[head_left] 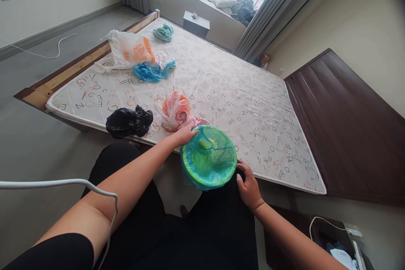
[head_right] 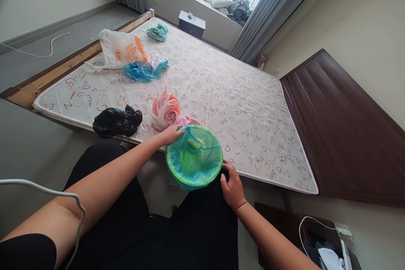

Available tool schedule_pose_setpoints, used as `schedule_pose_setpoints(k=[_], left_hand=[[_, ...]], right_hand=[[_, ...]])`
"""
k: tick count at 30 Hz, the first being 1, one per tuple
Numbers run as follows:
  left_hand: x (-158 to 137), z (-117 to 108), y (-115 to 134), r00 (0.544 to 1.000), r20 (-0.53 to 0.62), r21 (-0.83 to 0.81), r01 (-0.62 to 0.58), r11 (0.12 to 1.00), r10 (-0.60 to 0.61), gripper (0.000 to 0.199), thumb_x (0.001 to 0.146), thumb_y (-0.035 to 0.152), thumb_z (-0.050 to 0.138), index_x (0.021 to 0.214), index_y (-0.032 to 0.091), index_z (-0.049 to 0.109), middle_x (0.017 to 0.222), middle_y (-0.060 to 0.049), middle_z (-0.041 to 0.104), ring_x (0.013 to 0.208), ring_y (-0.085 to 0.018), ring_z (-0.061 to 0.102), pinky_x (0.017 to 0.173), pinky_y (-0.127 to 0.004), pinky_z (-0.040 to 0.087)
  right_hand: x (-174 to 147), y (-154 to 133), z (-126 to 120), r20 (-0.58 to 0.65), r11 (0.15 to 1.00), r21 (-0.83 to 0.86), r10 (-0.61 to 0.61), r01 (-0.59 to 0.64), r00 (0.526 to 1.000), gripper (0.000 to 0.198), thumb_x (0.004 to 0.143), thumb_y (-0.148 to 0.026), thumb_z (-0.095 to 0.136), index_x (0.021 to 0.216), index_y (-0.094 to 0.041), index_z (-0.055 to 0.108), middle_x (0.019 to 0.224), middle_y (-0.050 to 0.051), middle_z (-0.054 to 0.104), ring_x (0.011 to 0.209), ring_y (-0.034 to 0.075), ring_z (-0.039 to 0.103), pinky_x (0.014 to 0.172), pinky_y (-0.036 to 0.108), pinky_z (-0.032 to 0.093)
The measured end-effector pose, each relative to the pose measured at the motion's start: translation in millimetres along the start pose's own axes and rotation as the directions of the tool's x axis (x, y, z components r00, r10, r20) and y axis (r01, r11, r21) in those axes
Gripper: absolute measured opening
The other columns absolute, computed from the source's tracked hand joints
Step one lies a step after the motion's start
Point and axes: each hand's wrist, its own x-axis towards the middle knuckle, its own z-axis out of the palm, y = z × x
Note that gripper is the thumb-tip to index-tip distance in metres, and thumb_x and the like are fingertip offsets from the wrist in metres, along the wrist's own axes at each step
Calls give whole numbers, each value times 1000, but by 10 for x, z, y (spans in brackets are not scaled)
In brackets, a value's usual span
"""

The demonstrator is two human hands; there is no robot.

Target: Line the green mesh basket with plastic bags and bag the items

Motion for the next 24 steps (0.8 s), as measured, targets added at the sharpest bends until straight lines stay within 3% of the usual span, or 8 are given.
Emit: schedule_pose_setpoints(k=[2, 4, 7, 9, 11, 13, 16, 24], left_hand=[[-10, 0, 30, 1000, -11, 3, -16, 1000, 16, 53, 98, 49, 52, 138, 16, 64, 146, -15, 63, 137, -33, 56, 116, -43, 43], [-23, 2, 58, 999, -15, 7, -33, 999, 33, 52, 98, 47, 52, 139, 17, 64, 149, -15, 61, 139, -33, 54, 117, -43, 42], [-30, -27, 53, 999, -6, 15, -48, 999, 48, 54, 99, 49, 49, 139, 16, 65, 147, -16, 62, 136, -34, 57, 116, -42, 43], [-24, -93, 9, 998, -9, 19, -60, 998, 60, 55, 100, 50, 45, 137, 14, 65, 142, -16, 65, 133, -33, 59, 115, -42, 43], [-18, -194, -51, 997, -29, 25, -73, 997, 74, 55, 102, 51, 41, 134, 15, 67, 138, -16, 68, 130, -33, 61, 113, -43, 44], [-17, -300, -104, 995, -68, 18, -74, 997, 75, 54, 104, 52, 37, 130, 16, 68, 134, -15, 71, 127, -32, 63, 111, -42, 45], [-20, -398, -145, 991, -127, 6, -53, 999, 53, 54, 104, 52, 36, 130, 16, 66, 133, -15, 71, 127, -31, 62, 111, -42, 44], [-29, -447, -250, 965, -256, 14, 64, 998, -59, 52, 101, 52, 45, 132, 14, 64, 137, -19, 67, 131, -37, 59, 112, -48, 43]], right_hand=[[93, -56, 45, -42, 971, 138, 204, -197, 978, 49, 94, -47, 55, 137, -22, 53, 142, 15, 63, 130, 32, 62, 114, 55, 45], [260, -139, 126, -58, 870, 352, 387, -344, 920, 52, 94, -55, 55, 136, -24, 55, 131, 11, 70, 124, 30, 66, 110, 51, 49], [606, -265, 324, 18, 607, 691, 529, -392, 849, 44, 88, -56, 62, 121, -26, 63, 114, 6, 76, 111, 27, 71, 96, 44, 58], [841, -319, 482, 111, 450, 776, 592, -442, 798, 39, 77, -46, 73, 109, -25, 65, 99, 4, 77, 96, 27, 74, 83, 41, 62], [1040, -340, 620, 151, 372, 798, 638, -474, 755, 40, 67, -34, 77, 104, -24, 65, 89, 2, 76, 84, 26, 73, 73, 39, 62], [1197, -340, 716, 144, 367, 805, 641, -466, 754, 44, 61, -28, 75, 104, -24, 65, 86, 1, 75, 77, 23, 71, 68, 36, 59], [1380, -335, 786, 136, 428, 784, 588, -449, 797, 49, 59, -27, 68, 108, -22, 67, 85, 0, 74, 76, 21, 68, 69, 33, 56], [1785, -503, 830, 96, 531, 725, 554, -439, 827, 58, 53, -28, 59, 108, -18, 75, 78, -2, 70, 74, 18, 59, 67, 28, 47]])
